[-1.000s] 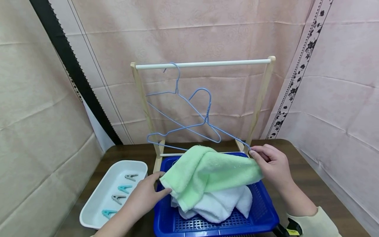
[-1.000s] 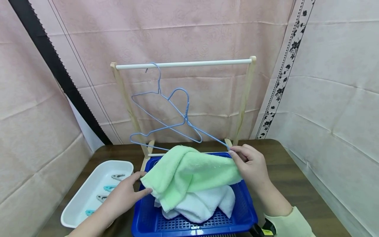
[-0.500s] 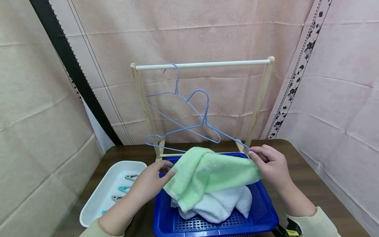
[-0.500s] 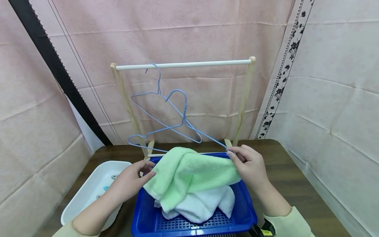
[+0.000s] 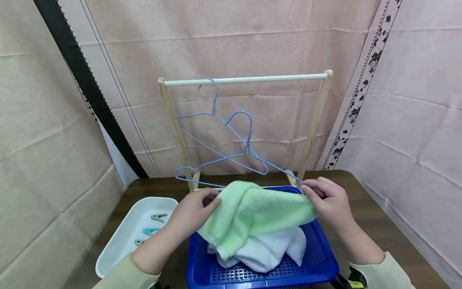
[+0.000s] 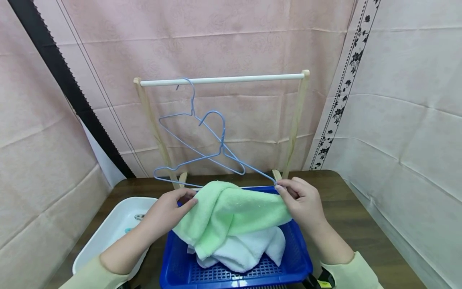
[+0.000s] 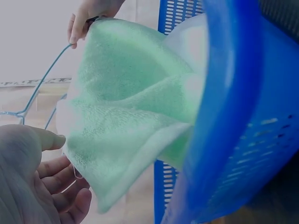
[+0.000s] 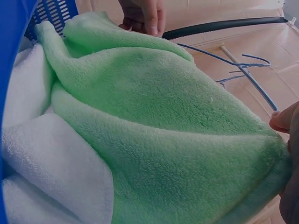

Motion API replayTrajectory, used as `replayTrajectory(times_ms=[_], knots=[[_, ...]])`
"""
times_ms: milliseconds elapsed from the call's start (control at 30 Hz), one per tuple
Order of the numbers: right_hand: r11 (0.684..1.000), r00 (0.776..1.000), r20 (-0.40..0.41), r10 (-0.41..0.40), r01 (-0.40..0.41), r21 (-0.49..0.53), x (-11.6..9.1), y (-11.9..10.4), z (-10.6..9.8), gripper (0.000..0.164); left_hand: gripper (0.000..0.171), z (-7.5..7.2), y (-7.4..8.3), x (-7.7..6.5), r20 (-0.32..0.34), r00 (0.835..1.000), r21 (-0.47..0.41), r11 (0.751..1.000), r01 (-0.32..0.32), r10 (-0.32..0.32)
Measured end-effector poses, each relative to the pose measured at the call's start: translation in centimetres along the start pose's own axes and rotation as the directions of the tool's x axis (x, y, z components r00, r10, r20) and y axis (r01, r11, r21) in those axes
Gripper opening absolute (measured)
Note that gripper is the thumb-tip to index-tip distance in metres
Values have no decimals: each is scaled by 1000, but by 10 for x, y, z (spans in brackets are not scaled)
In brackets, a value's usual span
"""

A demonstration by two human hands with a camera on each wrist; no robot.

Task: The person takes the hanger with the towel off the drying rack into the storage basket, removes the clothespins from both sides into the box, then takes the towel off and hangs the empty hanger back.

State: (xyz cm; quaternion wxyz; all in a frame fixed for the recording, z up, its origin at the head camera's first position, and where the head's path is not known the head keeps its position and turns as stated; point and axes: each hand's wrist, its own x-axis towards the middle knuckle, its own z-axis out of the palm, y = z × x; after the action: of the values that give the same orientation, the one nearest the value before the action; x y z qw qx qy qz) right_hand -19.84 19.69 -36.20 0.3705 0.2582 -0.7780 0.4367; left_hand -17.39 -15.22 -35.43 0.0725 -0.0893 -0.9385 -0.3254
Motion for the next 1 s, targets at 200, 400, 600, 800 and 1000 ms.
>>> replayTrajectory(times_ms=[200, 400, 600, 800, 1000], knots=[[1000, 1000, -1, 4, -4, 9, -1, -6, 0, 21, 22, 0, 10, 3, -29, 999, -3, 1000, -16, 16], [1000, 1000, 2, 3, -3, 17, -1, -8, 0, 20, 21, 0, 18, 3, -30, 999, -9, 999, -36, 36], [1000, 1000, 16, -5, 5, 10, -5, 4, 1, 22, 16, 1, 21, 4, -21, 999, -12, 999, -45, 45], [1000, 1000, 17, -5, 6, -6, -7, 8, 0, 23, 7, 4, 21, 3, -26, 996, -18, 996, -85, 85], [1000, 1000, 4, -2, 2, -3, -4, -3, -2, 21, 6, 8, 21, -1, -25, 993, 1, 993, -116, 116]])
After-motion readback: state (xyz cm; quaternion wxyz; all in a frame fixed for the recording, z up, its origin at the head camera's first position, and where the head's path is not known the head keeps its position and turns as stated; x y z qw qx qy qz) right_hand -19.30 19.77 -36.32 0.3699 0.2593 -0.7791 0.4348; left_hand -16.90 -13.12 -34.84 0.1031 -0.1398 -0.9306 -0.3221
